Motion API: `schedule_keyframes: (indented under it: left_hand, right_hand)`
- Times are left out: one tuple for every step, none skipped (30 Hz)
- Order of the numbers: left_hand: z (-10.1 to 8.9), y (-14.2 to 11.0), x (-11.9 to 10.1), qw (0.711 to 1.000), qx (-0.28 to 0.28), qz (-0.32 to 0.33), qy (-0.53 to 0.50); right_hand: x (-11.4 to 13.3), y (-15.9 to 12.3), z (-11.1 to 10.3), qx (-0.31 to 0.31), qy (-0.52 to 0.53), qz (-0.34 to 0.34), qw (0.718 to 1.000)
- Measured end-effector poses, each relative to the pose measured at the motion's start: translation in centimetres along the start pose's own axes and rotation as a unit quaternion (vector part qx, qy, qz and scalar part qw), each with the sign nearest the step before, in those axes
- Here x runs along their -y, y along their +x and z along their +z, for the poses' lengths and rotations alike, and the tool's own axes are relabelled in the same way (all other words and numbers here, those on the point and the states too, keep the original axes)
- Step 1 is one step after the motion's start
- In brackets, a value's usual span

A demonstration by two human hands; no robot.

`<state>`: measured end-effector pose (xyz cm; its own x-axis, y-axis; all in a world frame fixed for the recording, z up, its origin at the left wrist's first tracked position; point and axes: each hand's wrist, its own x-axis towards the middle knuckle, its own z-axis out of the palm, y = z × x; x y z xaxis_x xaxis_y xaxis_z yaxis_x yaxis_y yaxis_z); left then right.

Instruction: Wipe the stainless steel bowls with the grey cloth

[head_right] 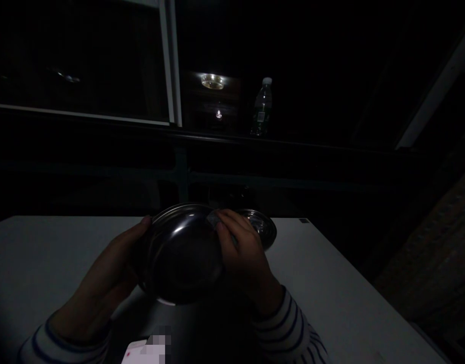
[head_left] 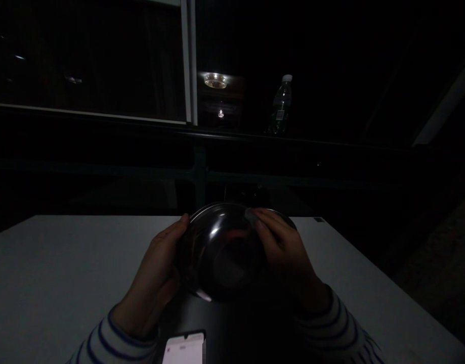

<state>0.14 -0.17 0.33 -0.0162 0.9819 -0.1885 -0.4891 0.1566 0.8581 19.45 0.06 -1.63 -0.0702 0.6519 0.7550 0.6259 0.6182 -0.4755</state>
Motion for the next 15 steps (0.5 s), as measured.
schedule_keyframes:
  left_hand:
    - [0.0,0.0,-0.1,1.0,-0.006,-0.008,-0.012]
    - [0.0,0.0,-0.3,1.0,-0.01,-0.016,-0.023]
    - [0.1,0.0,-0.4,0.999,-0.012,-0.022,-0.034]
    - [0.1,0.0,-0.5,0.999,-0.014,-0.028,-0.045]
    - [0.1,-0.1,-0.6,0.998,-0.013,-0.035,-0.054]
    - [0.1,-0.1,-0.7,0.997,-0.013,-0.04,-0.063]
    - [0.0,-0.1,-0.8,0.996,-0.012,-0.046,-0.072]
    - [0.0,-0.2,-0.9,0.995,-0.012,-0.054,-0.08]
    - [0.0,-0.2,-1.0,0.994,-0.011,-0.059,-0.088]
    - [0.0,-0.2,-1.1,0.993,-0.012,-0.062,-0.095]
    - [0.0,-0.3,-1.2,0.993,-0.013,-0.061,-0.102]
    - [0.0,-0.3,-1.2,0.992,-0.016,-0.058,-0.107]
    - [0.0,-0.3,-1.3,0.992,-0.021,-0.051,-0.111]
    - [0.0,-0.3,-1.4,0.992,-0.024,-0.047,-0.115]
    - [0.0,-0.2,-1.4,0.991,-0.024,-0.045,-0.12]
  right_hand:
    - [0.0,0.0,-0.1,-0.006,0.004,0.004,1.0]
    - [0.0,0.0,-0.1,-0.012,0.008,0.008,1.0]
    - [0.0,0.1,-0.1,-0.016,0.01,0.01,1.0]
    - [0.1,0.1,-0.2,-0.019,0.011,0.01,1.0]
    - [0.1,0.0,-0.2,-0.021,0.012,0.009,1.0]
    - [0.2,0.0,-0.2,-0.026,0.014,0.009,1.0]
    - [0.2,0.0,-0.2,-0.031,0.016,0.008,0.999]
    - [0.2,-0.1,-0.2,-0.038,0.016,0.008,0.999]
    - [0.3,-0.1,-0.2,-0.045,0.017,0.008,0.999]
    - [0.3,-0.2,-0.1,-0.052,0.017,0.008,0.998]
    - [0.4,-0.3,-0.1,-0.059,0.016,0.007,0.998]
    - [0.4,-0.3,0.0,-0.064,0.014,0.006,0.998]
    - [0.5,-0.4,0.0,-0.068,0.013,0.005,0.998]
    - [0.5,-0.4,0.1,-0.072,0.012,0.004,0.997]
    - [0.6,-0.5,0.2,-0.074,0.009,0.003,0.997]
